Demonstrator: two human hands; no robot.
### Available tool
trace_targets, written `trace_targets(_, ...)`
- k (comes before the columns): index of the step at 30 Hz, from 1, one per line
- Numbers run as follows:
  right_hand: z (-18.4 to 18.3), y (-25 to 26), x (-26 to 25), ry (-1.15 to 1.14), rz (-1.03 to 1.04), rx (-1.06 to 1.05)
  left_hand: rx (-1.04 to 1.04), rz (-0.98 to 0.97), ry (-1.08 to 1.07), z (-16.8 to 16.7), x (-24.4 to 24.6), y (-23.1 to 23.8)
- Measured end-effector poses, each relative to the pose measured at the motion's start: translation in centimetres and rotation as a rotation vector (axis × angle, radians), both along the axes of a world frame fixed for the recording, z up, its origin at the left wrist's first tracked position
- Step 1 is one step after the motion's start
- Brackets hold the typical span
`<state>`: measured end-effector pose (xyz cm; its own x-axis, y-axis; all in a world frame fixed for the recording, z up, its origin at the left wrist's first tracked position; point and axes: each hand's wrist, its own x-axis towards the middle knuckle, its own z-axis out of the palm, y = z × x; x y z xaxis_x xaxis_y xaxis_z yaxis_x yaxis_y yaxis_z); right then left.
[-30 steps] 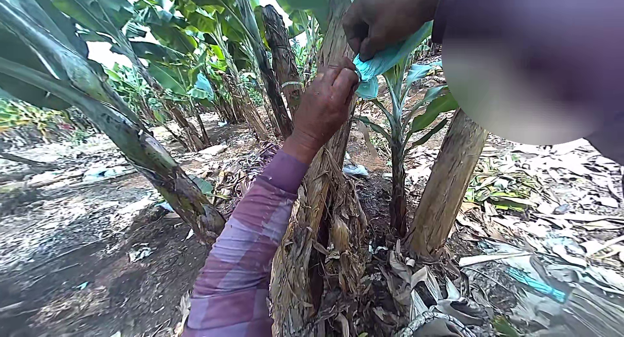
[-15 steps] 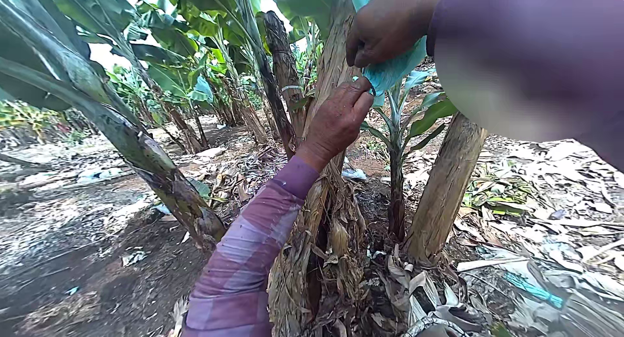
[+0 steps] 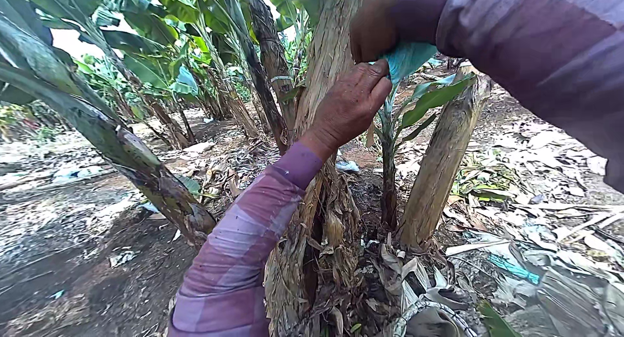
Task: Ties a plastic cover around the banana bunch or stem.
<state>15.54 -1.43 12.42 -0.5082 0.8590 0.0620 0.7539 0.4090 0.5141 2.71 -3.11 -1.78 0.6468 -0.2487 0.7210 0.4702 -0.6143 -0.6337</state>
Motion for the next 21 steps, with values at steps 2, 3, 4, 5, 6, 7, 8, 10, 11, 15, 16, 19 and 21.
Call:
trace_targets(2, 0.3, -0.9, 0.1, 0.175, 0.049, -0.056, -0.003, -0.001, -0.002, -0.2, -0.1, 0.1)
trace_targets(3, 0.5, -1.4, 0.2, 0.289, 0.08, -0.084, -0.004, -0.002, -0.001, -0.3, -0.1, 0.2)
trace_targets(4, 0.6, -2.0, 0.2, 0.426, 0.112, -0.123, -0.012, 0.001, 0.004, -0.3, -0.2, 0.2)
trace_targets(5, 0.5, -2.6, 0.2, 0.571, 0.132, -0.155, -0.02, 0.01, 0.008, -0.3, -0.2, 0.2)
trace_targets(6, 0.4, -3.3, 0.3, 0.699, 0.157, -0.172, -0.029, 0.015, 0.009, -0.3, -0.2, 0.3)
trace_targets(7, 0.4, -3.9, 0.3, 0.811, 0.192, -0.177, -0.038, 0.016, 0.006, -0.2, -0.3, 0.5)
trace_targets(8, 0.3, -4.5, 0.5, 0.92, 0.24, -0.181, -0.045, 0.022, 0.001, -0.2, -0.4, 0.6)
trace_targets(10, 0.0, -5.8, 1.0, 1.14, 0.354, -0.201, -0.062, 0.03, -0.005, -0.3, -0.7, 0.9)
trace_targets(11, -0.3, -6.4, 1.4, 1.248, 0.411, -0.226, -0.077, 0.035, -0.014, -0.3, -1.0, 1.2)
trace_targets(15, -2.6, -9.0, 3.5, 1.44, 0.391, -0.19, -0.236, 0.042, -0.128, 0.0, -2.3, 1.6)
trace_targets(16, -3.5, -9.4, 4.3, 1.352, 0.322, -0.149, -0.282, 0.043, -0.164, 0.2, -2.4, 1.5)
trace_targets(19, -5.7, -8.7, 5.6, 0.952, 0.181, 0.006, -0.423, 0.063, -0.214, 0.8, -2.2, 0.7)
trace_targets(21, -6.8, -7.5, 5.8, 0.795, 0.179, 0.044, -0.454, 0.043, -0.21, 0.9, -1.9, 0.7)
